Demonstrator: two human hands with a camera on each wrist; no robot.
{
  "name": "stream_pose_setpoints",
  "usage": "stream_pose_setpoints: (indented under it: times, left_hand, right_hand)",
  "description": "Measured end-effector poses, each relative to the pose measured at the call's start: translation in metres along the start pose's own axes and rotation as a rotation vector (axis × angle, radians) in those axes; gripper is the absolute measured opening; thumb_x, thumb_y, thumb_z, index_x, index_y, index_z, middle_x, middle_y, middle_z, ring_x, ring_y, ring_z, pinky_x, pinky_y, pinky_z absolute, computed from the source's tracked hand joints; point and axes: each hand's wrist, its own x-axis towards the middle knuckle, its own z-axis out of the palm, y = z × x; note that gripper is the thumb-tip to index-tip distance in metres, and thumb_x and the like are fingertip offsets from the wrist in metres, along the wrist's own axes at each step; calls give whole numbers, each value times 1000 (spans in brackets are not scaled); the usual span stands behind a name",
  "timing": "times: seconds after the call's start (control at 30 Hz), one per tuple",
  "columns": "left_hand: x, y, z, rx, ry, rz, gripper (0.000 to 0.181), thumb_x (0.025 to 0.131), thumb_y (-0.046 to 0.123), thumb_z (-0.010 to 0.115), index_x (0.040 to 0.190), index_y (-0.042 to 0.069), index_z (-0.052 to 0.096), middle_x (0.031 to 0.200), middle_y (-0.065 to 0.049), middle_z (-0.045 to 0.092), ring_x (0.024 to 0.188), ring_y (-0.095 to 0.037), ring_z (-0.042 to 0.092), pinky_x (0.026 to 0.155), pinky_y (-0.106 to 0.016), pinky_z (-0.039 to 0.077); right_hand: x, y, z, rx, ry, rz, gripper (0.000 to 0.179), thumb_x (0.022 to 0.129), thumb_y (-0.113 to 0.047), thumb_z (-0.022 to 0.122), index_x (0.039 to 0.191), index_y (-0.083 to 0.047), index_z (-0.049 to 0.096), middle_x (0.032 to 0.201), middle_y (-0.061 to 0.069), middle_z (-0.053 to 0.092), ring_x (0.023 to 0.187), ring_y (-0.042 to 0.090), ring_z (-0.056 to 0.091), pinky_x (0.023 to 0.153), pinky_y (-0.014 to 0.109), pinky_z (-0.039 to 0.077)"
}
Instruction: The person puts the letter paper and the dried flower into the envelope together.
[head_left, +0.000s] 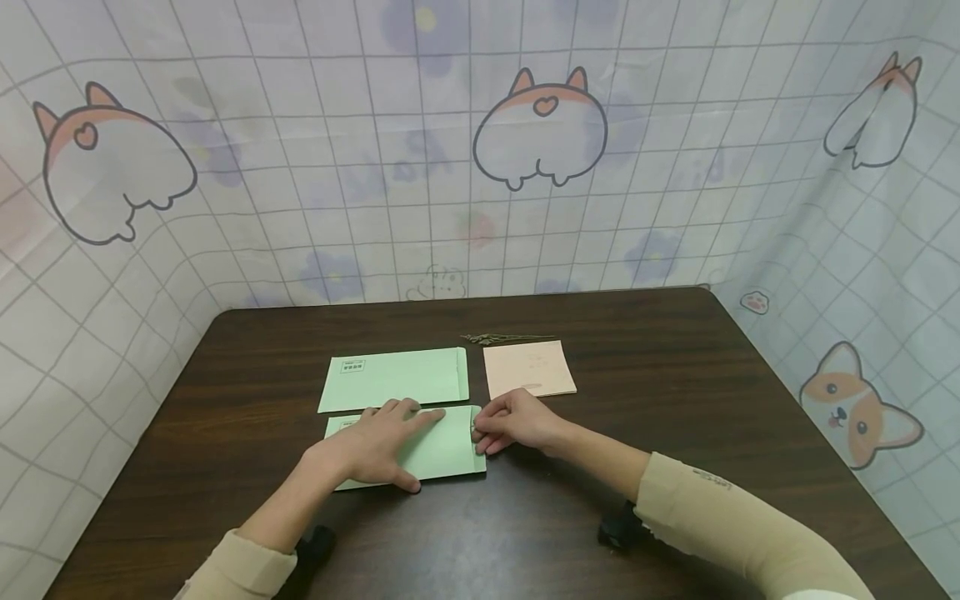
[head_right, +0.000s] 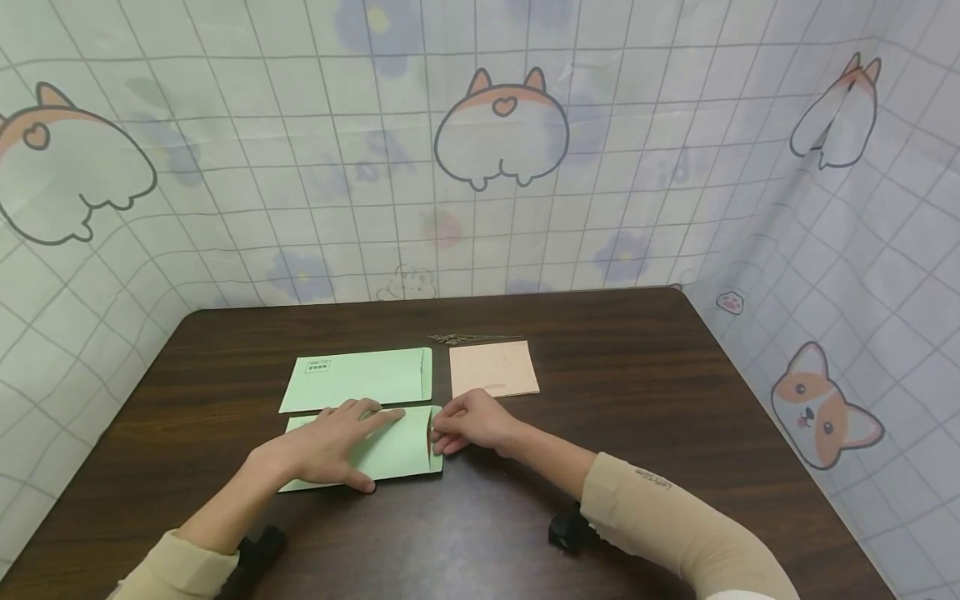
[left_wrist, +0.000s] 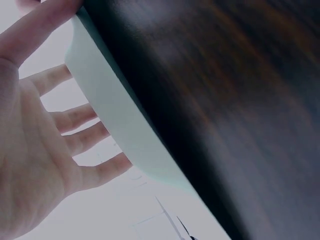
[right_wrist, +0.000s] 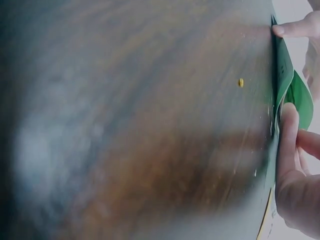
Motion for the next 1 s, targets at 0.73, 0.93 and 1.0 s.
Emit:
stream_pose_setpoints:
  times: [0.73, 0.93, 1.0]
  left_hand:
    - [0, 0, 3, 18, 8, -7, 98, 76, 49, 88, 158, 22, 42, 144, -10, 46, 131, -31, 45, 103, -55, 37]
    - [-2, 2, 2, 13, 7, -8, 98, 77, 47, 89, 158, 19, 42, 147, -13, 45, 134, -34, 43, 104, -59, 36]
    - [-3, 2, 2, 9, 12, -5, 98, 77, 46, 89, 158, 19, 42, 147, -14, 44, 135, -35, 43, 104, -59, 36]
  right_hand:
    - [1, 0, 7, 80, -8, 17, 22, 101, 3, 59, 116, 18, 64, 94, 19, 73, 79, 21, 74, 76, 36, 61]
    - [0, 0, 3, 70, -11, 12, 21, 101, 1, 60, 114, 16, 67, 96, 18, 73, 83, 25, 76, 77, 37, 61]
    - [-1, 0, 2, 61, -9, 10, 21, 100, 0, 61, 113, 15, 68, 97, 19, 74, 84, 26, 76, 76, 37, 61]
